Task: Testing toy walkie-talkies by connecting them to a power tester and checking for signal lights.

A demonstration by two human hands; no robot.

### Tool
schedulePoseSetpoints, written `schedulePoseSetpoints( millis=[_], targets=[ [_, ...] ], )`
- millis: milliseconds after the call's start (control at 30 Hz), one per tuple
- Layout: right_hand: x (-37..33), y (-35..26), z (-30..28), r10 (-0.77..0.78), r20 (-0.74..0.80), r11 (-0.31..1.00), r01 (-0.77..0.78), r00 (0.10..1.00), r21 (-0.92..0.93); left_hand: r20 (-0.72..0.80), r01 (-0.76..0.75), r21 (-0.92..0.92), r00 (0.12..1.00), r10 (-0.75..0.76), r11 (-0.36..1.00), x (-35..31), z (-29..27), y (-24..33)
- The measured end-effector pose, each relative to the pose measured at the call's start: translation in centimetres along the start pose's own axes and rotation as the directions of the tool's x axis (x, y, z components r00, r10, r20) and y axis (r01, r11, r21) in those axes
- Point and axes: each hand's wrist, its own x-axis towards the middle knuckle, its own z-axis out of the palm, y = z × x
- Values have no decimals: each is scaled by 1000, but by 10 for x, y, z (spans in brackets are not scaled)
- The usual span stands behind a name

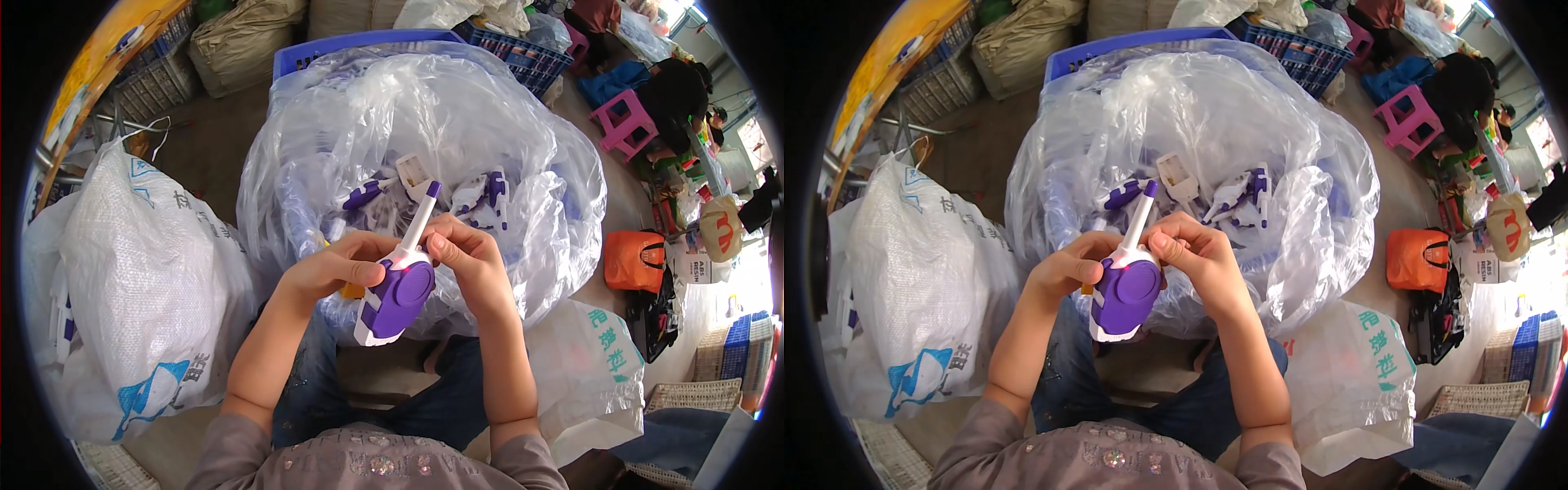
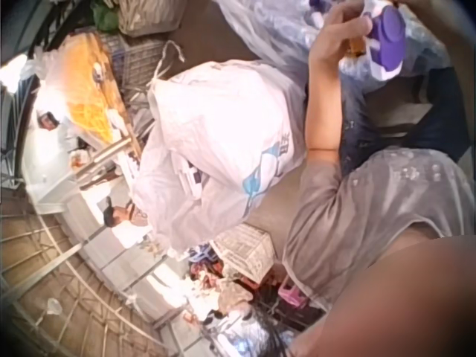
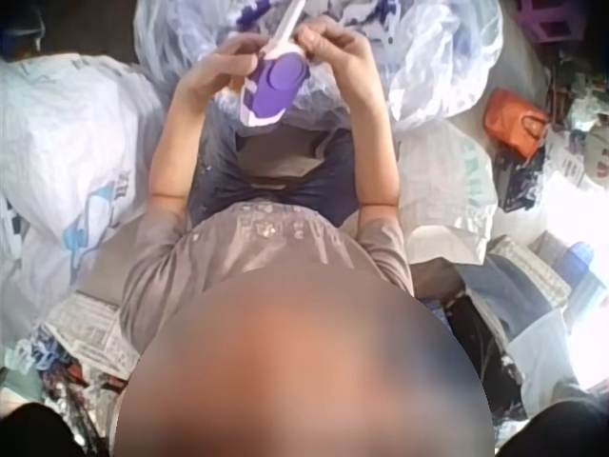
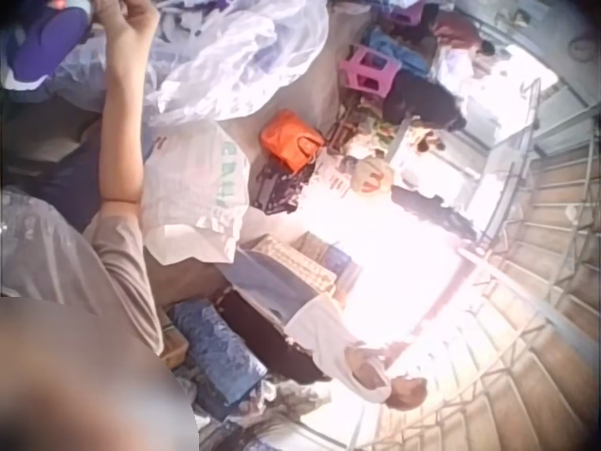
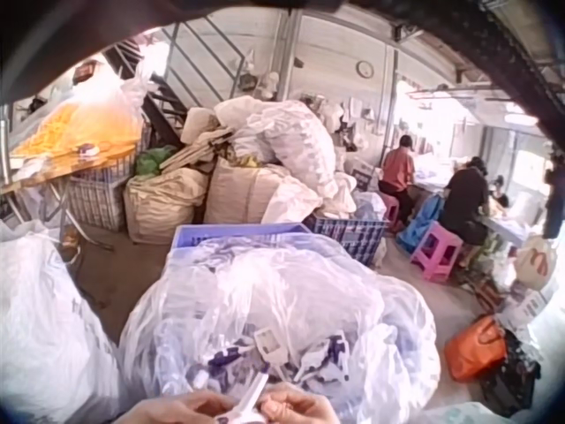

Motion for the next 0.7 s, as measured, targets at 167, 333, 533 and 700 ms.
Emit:
schedulePoseSetpoints(
  millis=[167, 333, 533, 700],
  targets=[
    [0, 2, -9, -7, 58, 1000, 5, 998, 31, 32, -7, -36, 999, 9, 999, -2, 1, 3],
    [2, 7, -6, -330, -234, 944, 319, 915, -82, -83, -104, -46, 991, 100, 993, 0, -5, -9],
    [-10, -4, 13, -795, 344, 26, 595, 500, -803, -182, -190, -127, 969, 166, 974, 2, -5, 3],
    [-13, 0, 16, -756, 311, 80, 552, 576, -830, -171, -245, -145, 961, 219, 959, 3, -8, -1]
  ],
)
